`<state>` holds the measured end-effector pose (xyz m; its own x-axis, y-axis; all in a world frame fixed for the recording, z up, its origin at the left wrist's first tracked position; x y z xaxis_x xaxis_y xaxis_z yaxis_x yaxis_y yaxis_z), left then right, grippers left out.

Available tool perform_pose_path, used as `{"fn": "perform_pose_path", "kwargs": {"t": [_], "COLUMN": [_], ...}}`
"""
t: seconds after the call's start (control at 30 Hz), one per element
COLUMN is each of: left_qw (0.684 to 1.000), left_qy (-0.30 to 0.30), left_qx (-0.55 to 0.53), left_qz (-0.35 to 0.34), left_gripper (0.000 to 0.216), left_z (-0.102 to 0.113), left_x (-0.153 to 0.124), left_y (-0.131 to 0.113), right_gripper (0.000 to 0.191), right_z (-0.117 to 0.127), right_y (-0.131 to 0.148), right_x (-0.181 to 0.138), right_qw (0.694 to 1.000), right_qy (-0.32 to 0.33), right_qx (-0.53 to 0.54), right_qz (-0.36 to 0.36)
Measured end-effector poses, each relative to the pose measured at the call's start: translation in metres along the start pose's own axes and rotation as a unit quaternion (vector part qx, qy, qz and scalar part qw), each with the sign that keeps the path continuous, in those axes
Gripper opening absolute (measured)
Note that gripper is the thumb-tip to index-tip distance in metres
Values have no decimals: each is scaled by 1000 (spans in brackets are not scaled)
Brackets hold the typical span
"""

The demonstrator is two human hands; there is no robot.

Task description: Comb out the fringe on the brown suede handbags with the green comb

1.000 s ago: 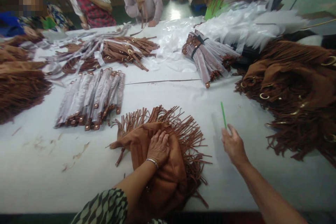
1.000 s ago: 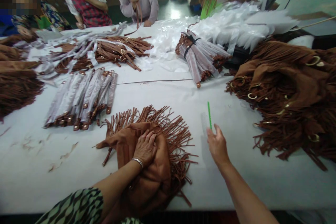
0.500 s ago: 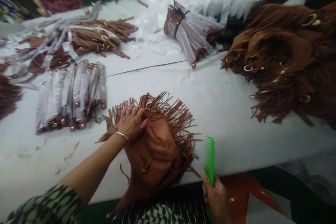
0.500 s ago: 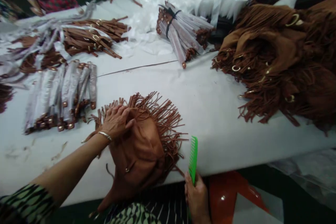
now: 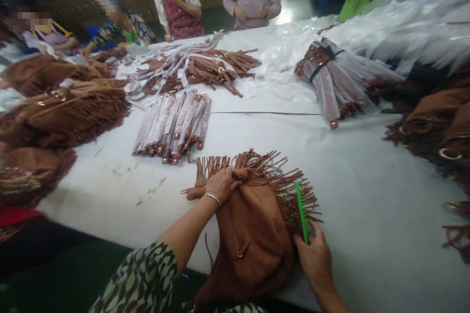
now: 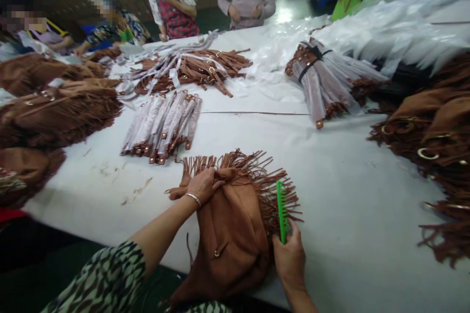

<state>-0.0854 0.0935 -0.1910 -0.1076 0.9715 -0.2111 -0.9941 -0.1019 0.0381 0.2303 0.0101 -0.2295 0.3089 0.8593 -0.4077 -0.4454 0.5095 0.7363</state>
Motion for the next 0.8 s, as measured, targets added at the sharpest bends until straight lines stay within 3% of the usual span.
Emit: {"fn": "perform_pose_path", "kwargs": {"t": [0.13, 0.23, 0.33, 0.43, 0.5, 0.6, 0.7, 0.8], "left_qw": [998, 995, 988, 979, 964, 942, 940, 940], "left_qy": [-13, -72, -147, -170, -147, -115, -81, -40], "left_qx": [-5, 46, 53, -8, -39, -54, -53, -49], "left_qz": [64, 58, 13, -112, -216, -309, -326, -335], "left_gripper": [43, 46, 55, 53, 53, 52, 43, 35], "left_z": [11, 26, 47, 57, 49, 22, -10, -29], "left_x": [6, 7, -1, -14, -24, -39, -48, -54], "left_y": [32, 29, -8, -74, -119, -156, -152, -136], "right_gripper": [68, 65, 56, 56, 59, 54, 50, 49], "right_z": [31, 32, 28, 36, 39, 23, 1, -10], "right_y": [43, 80, 90, 79, 65, 50, 43, 38], "right_x": [43, 77, 97, 89, 71, 44, 28, 28], "right_qw": [996, 990, 989, 990, 991, 979, 954, 945], "right_qy": [-62, -28, 23, 11, 18, 133, 234, 254], "right_qx": [-2, 1, 18, 23, -2, -36, -38, -76], "right_qz": [69, 137, 143, 139, 133, 149, 184, 190]}}
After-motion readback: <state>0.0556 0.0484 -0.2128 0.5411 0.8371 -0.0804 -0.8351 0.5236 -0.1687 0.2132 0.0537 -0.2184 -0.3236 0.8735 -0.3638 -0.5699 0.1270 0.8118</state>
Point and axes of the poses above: each hand's wrist, its own x-axis towards the middle knuckle, its own z-axis out of the back of the hand, y = z × x, the point moved 6 cm from there along x, towards the middle knuckle, and after that the axes turned 8 degrees about x, right-handed, at the moved point
